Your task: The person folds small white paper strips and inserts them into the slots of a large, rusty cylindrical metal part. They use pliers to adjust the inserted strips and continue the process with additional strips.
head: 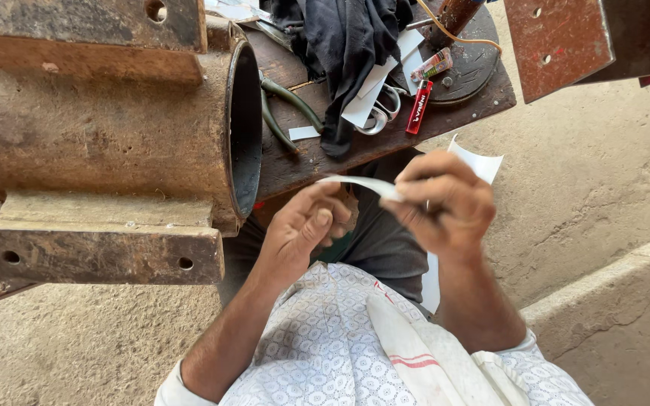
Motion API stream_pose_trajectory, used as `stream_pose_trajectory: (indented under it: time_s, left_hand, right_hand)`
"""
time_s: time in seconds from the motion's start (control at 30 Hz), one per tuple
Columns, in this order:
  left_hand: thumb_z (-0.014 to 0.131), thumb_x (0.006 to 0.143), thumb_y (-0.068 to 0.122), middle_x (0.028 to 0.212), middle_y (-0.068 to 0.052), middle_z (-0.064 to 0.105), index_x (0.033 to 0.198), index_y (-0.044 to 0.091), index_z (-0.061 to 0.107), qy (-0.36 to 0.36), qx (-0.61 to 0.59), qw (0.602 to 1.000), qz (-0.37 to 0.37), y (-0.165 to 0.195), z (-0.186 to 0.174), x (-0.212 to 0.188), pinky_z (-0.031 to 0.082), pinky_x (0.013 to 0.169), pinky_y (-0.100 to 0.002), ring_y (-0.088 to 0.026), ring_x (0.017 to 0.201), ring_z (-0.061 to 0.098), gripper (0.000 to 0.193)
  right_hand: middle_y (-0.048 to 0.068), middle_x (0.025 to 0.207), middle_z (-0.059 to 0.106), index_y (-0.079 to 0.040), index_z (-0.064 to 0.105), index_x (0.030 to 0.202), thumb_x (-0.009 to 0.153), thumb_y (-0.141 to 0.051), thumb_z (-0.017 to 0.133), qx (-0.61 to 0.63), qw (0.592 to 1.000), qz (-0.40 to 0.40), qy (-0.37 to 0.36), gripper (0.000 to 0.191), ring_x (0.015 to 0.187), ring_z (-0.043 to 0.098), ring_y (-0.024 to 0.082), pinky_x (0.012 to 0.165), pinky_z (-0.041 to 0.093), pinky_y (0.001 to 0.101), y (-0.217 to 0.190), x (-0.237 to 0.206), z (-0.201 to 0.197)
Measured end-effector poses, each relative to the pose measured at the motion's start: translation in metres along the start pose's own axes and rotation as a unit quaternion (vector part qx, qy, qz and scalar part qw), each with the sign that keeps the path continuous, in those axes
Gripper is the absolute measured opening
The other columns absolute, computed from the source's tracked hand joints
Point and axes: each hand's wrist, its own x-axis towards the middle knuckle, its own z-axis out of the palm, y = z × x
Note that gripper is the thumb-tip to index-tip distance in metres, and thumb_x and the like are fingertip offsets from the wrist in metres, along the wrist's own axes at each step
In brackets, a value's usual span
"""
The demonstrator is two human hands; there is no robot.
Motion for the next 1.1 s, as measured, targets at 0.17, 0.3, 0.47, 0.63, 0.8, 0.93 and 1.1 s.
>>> stream_pose_trajectory:
  time_s: [0.17, 0.3, 0.47, 0.63, 0.8, 0.93, 1.1]
  left_hand:
    - [0.065, 0.103, 0.031, 0.116, -0.009, 0.069, 0.155, 0.002, 0.036, 0.034, -0.030, 0.998, 0.053, 0.011, 0.012, 0.023, 0.058, 0.085, -0.025, -0.009, 0.102, 0.067, 0.066]
    - [0.065, 0.106, 0.012, 0.120, -0.010, 0.070, 0.153, -0.001, 0.045, 0.069, -0.003, 0.995, 0.075, 0.011, 0.015, 0.029, 0.058, 0.090, -0.025, -0.010, 0.107, 0.067, 0.053]
    - [0.064, 0.106, 0.003, 0.106, -0.009, 0.070, 0.159, 0.005, 0.042, 0.058, 0.022, 0.995, 0.071, 0.012, 0.012, 0.023, 0.058, 0.080, -0.026, -0.010, 0.094, 0.067, 0.057]
    - [0.057, 0.106, 0.006, 0.094, -0.011, 0.072, 0.166, 0.013, 0.022, -0.013, -0.113, 0.993, 0.015, 0.014, 0.012, 0.017, 0.056, 0.071, -0.025, -0.012, 0.081, 0.069, 0.069]
    - [0.057, 0.107, 0.010, 0.090, -0.010, 0.070, 0.167, 0.014, 0.020, -0.039, -0.188, 0.981, -0.018, 0.008, 0.009, 0.014, 0.051, 0.059, -0.022, -0.009, 0.071, 0.063, 0.071]
    - [0.059, 0.109, 0.019, 0.089, -0.010, 0.068, 0.164, 0.006, 0.033, -0.026, -0.138, 0.989, -0.051, 0.002, 0.007, 0.012, 0.050, 0.058, -0.021, -0.008, 0.068, 0.061, 0.062]
    - [0.060, 0.099, 0.035, 0.109, -0.015, 0.073, 0.140, -0.001, 0.052, 0.056, -0.192, 0.978, -0.062, -0.001, 0.000, 0.009, 0.062, 0.067, -0.029, -0.017, 0.086, 0.073, 0.055]
  right_hand:
    - [0.008, 0.098, 0.070, -0.006, 0.072, 0.093, 0.083, -0.012, 0.087, 0.058, 0.981, -0.068, -0.174, 0.018, 0.085, 0.071, 0.022, 0.073, 0.057, 0.0338, -0.023, 0.010, 0.004]
    - [0.010, 0.101, 0.070, -0.006, 0.072, 0.093, 0.081, -0.021, 0.088, 0.081, 0.963, -0.056, -0.252, 0.025, 0.092, 0.069, 0.026, 0.077, 0.056, 0.0354, -0.025, 0.010, 0.002]
    - [0.008, 0.107, 0.069, -0.004, 0.072, 0.101, 0.092, -0.039, 0.071, 0.244, 0.950, 0.058, -0.189, 0.036, 0.097, 0.069, 0.018, 0.082, 0.058, 0.0303, -0.005, -0.006, 0.002]
    - [0.010, 0.117, 0.068, 0.000, 0.064, 0.131, 0.106, -0.015, 0.068, 0.329, 0.888, 0.321, -0.012, 0.030, 0.102, 0.064, 0.015, 0.089, 0.055, 0.0280, 0.016, -0.025, 0.025]
    - [0.007, 0.130, 0.063, -0.003, 0.055, 0.137, 0.099, -0.002, 0.065, 0.382, 0.878, 0.275, -0.092, 0.040, 0.115, 0.063, 0.013, 0.094, 0.057, 0.0280, 0.018, -0.024, 0.030]
    - [0.007, 0.115, 0.065, -0.004, 0.067, 0.119, 0.098, 0.005, 0.072, 0.261, 0.940, 0.173, -0.135, 0.023, 0.098, 0.066, 0.009, 0.082, 0.057, 0.0226, 0.027, -0.020, 0.023]
    - [0.007, 0.099, 0.068, 0.001, 0.068, 0.113, 0.101, 0.002, 0.074, 0.261, 0.915, 0.307, -0.010, 0.013, 0.086, 0.064, 0.009, 0.073, 0.052, 0.0220, 0.042, -0.038, 0.019]
